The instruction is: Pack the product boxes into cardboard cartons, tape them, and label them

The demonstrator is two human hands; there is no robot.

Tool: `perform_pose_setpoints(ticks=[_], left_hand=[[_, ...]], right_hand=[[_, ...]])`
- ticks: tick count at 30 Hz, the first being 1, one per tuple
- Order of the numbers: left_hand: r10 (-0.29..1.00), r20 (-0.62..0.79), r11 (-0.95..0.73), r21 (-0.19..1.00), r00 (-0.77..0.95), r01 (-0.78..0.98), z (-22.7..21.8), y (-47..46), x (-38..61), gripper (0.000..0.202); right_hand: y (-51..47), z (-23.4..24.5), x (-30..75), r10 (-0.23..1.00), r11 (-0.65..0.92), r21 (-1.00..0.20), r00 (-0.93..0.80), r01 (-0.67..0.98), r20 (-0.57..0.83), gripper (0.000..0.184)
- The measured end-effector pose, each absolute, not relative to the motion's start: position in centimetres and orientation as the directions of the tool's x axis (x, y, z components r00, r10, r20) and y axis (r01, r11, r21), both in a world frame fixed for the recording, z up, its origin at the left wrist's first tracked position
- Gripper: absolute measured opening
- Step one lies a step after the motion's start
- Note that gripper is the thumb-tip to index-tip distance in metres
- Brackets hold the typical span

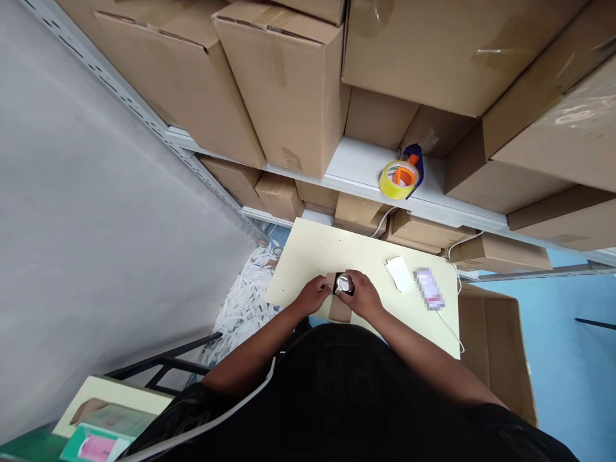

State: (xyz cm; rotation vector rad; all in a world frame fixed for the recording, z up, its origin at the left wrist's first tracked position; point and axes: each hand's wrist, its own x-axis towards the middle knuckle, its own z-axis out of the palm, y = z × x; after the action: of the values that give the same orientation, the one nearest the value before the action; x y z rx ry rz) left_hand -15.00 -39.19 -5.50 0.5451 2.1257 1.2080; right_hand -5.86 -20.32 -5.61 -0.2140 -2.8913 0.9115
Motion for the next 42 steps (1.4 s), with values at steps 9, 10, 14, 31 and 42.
perform_pose_setpoints(ticks=[9, 10, 14, 31, 42], left_hand=[[0.608, -0.296, 0.477, 0.878, -0.737, 0.041, -5.9, -39.8, -14.5, 0.022], [0.593, -0.298, 0.482, 0.875, -0.748, 0.034, -5.9, -39.9, -14.4, 0.021], [0.549, -0.218, 0.390, 0.921, -0.807, 0.017, -5.3, -40.0, -13.8, 0.019], [0.833, 0.010, 0.357, 0.754, -0.553, 0.551, -4.8, -41.3, -15.9, 0.039], [0.760, -0.050, 0.348, 0.873, -0.648, 0.341, -4.0, -40.2, -15.3, 0.047]], right_hand=[[-19.5, -5.6, -5.9, 0.131, 0.708, -0.689, -0.988, 0.154, -0.086, 0.079], [-19.0, -5.5, -5.3, 0.162, 0.673, -0.719, -0.983, 0.174, -0.086, 0.078], [-17.4, -5.2, -2.3, 0.229, 0.540, -0.827, -0.973, 0.159, -0.038, 0.052], [-16.9, -6.9, -2.3, -0.203, 0.783, -0.587, -0.976, -0.207, 0.075, 0.074], [-19.3, -6.3, -3.2, 0.146, 0.661, -0.750, -0.985, 0.028, 0.092, 0.025]])
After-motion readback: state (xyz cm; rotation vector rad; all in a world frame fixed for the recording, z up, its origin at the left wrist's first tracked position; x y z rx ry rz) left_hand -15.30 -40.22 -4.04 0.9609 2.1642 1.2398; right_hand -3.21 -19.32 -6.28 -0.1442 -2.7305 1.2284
